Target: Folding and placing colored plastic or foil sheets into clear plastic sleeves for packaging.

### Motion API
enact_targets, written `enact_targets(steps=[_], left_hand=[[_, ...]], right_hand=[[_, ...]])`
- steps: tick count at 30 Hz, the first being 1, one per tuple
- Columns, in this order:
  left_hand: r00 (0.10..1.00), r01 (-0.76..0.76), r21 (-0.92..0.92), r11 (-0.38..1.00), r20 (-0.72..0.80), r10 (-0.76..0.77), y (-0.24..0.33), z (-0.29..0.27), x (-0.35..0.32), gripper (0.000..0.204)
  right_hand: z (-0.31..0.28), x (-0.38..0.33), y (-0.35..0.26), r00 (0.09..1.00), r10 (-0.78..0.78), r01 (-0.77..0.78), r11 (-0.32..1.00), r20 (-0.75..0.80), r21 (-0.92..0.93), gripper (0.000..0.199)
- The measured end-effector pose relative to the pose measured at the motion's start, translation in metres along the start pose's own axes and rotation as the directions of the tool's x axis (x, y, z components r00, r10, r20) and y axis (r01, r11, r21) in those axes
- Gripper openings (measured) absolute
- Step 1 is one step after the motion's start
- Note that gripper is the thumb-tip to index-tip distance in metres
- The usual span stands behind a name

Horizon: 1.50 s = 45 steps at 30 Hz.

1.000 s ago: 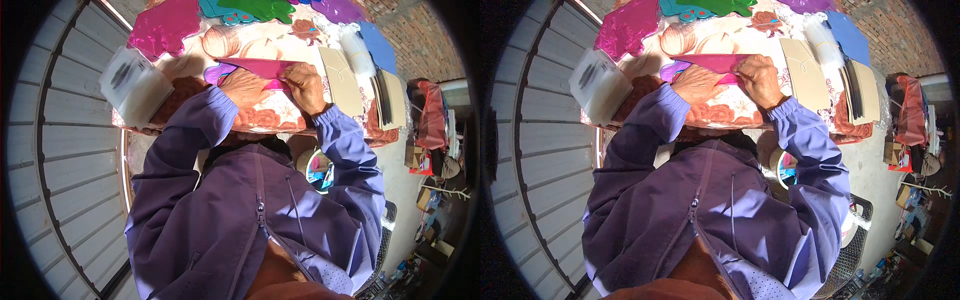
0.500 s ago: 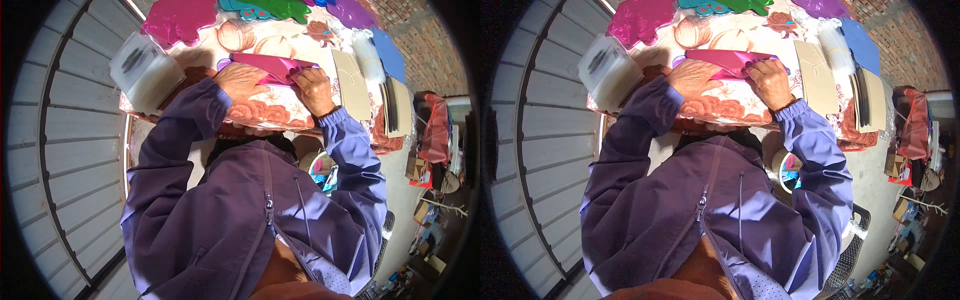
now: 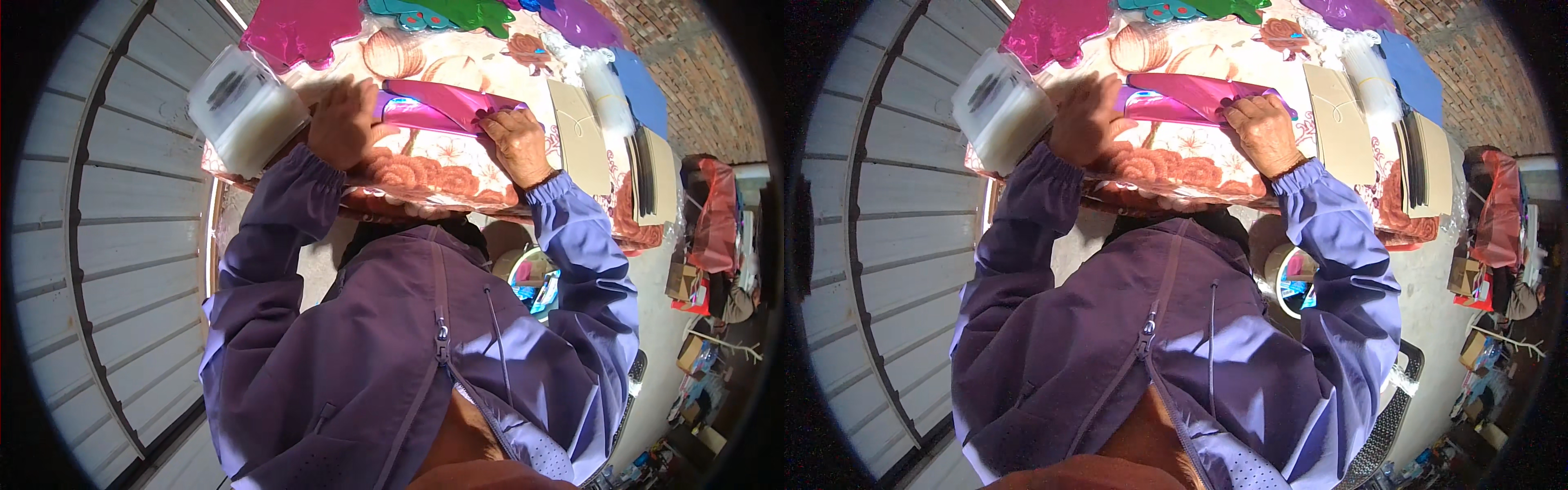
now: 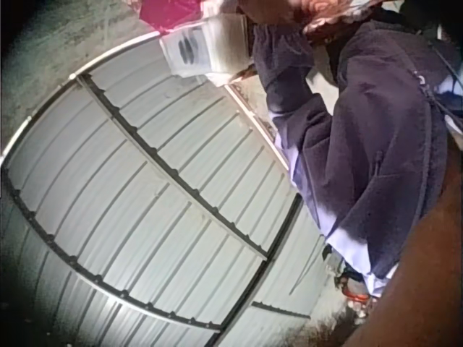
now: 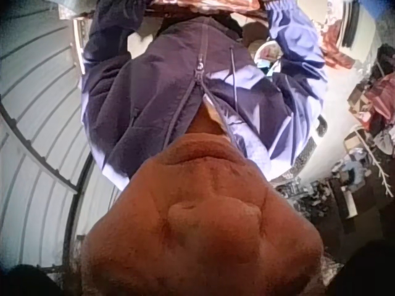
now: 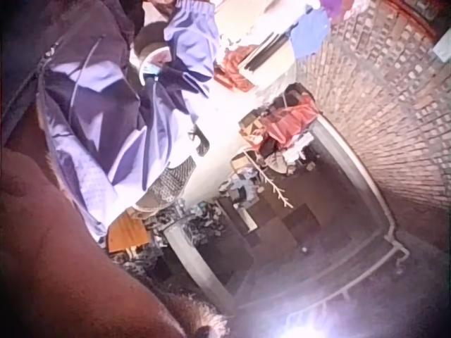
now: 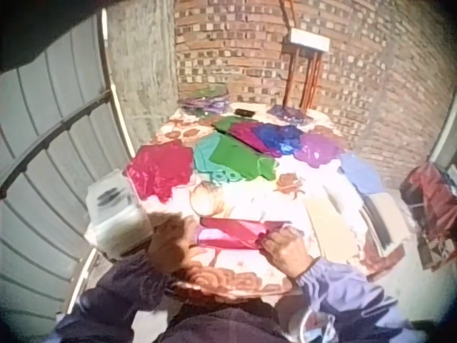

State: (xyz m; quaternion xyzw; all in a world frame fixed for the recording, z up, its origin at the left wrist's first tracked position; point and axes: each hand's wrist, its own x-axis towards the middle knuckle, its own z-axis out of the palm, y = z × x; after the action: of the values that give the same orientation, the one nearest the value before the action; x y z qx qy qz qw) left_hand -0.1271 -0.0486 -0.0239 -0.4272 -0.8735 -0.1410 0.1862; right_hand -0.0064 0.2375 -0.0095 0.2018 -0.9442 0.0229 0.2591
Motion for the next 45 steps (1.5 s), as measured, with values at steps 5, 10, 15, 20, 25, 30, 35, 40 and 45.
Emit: enact_targets(steps=[5,10,15,20,25,30,35,40,45], left_hand=[[0.962,-0.132,-0.096,0.987,-0.252,0.104,0.031,-0.007,0.033,0.076],[0.983,-0.164,-0.101,0.981,0.062,0.170,0.051,0.027,0.057,0.078],[0.974,-0.115,-0.078,0.990,0.185,0.128,0.046,0.042,0.053,0.073],[0.964,-0.167,-0.057,0.984,0.199,0.176,0.047,0.041,0.054,0.063],[0.952,-0.190,-0.049,0.981,0.237,0.196,0.049,0.036,0.055,0.053],[0.941,-0.219,-0.066,0.973,0.250,0.229,0.047,0.036,0.051,0.049],[0.930,-0.240,-0.039,0.970,0.276,0.241,0.049,0.033,0.053,0.048],[0.848,-0.148,-0.014,0.989,0.513,0.134,0.054,0.029,0.065,0.045],[0.972,-0.182,-0.019,0.983,0.150,0.183,0.049,0.050,0.053,0.044]], right_hand=[[0.000,0.001,-0.003,1.000,-0.010,0.010,1.000,-0.006,0.000,0.023],[-0.001,0.002,-0.005,0.999,-0.002,0.003,1.000,-0.033,0.013,0.022],[-0.001,-0.001,-0.002,0.999,0.025,-0.022,0.997,-0.044,0.069,0.027],[-0.001,-0.007,0.002,0.999,0.041,-0.040,0.999,-0.027,0.035,0.025],[-0.012,-0.008,0.006,0.994,0.112,-0.113,0.988,0.018,0.104,0.020],[-0.037,0.009,0.019,0.837,0.479,-0.546,0.693,0.266,0.470,0.021],[-0.029,0.041,0.030,0.860,0.495,-0.427,0.570,0.121,0.702,0.033],[0.015,0.079,-0.020,0.874,0.423,-0.470,0.606,0.241,0.641,0.068],[0.057,0.065,-0.013,0.960,0.225,-0.277,0.846,0.167,0.455,0.079]])
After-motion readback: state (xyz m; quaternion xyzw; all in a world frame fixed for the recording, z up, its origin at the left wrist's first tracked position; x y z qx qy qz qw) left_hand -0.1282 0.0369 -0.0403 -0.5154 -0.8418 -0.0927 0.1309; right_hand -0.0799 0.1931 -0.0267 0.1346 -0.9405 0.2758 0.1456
